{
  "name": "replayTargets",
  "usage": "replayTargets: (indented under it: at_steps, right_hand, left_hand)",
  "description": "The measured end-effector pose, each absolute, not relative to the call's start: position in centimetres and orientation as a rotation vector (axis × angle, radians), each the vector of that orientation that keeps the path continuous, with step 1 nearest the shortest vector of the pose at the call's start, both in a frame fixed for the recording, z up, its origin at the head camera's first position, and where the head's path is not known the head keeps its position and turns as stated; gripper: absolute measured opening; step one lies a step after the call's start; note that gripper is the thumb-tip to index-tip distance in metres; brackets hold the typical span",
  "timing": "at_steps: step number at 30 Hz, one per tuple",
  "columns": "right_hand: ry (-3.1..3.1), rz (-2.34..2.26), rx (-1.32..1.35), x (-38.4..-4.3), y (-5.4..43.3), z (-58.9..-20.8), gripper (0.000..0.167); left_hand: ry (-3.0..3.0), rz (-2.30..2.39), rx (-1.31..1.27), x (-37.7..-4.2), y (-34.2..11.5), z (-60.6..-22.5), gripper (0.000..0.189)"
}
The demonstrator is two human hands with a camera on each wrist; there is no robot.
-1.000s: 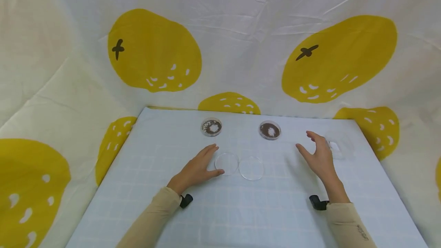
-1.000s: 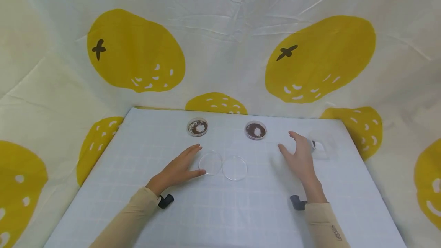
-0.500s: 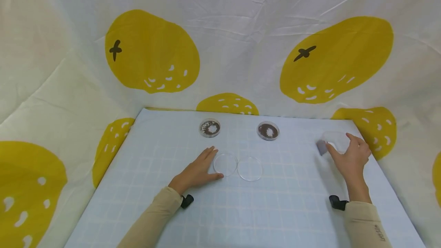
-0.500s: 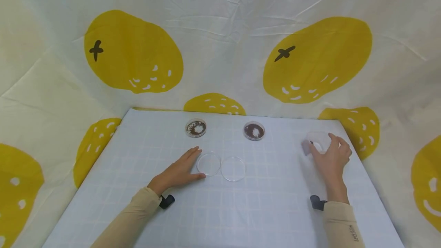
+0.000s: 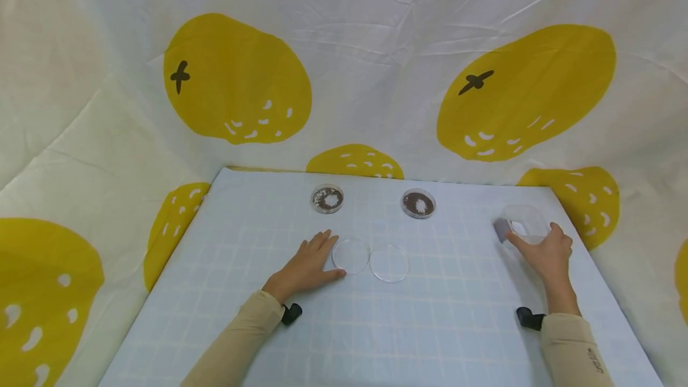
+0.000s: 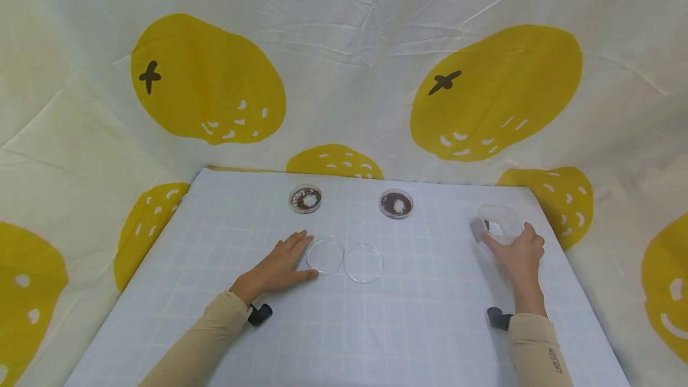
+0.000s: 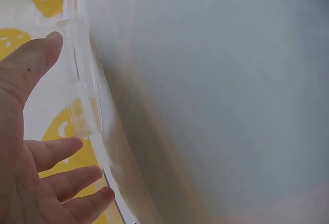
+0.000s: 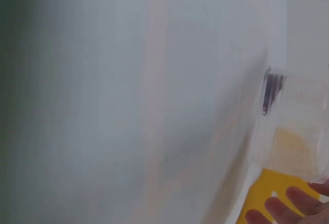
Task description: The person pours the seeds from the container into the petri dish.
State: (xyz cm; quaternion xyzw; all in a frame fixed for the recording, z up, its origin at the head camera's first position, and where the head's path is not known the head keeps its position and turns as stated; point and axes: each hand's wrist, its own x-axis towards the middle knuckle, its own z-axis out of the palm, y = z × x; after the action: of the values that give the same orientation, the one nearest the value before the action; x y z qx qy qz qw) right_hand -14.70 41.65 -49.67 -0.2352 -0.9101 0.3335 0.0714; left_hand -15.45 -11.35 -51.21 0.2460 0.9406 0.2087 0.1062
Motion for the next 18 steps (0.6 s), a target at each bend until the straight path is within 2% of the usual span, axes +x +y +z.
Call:
replayTargets:
  at_steps: [18]
  right_hand:
    - [-2.679,1.117,-0.647,-15.11,41.15,-49.65,0.109]
  left_hand:
    - [2.772,0.625,0.697,-15.57,-11.30,-51.71,0.082]
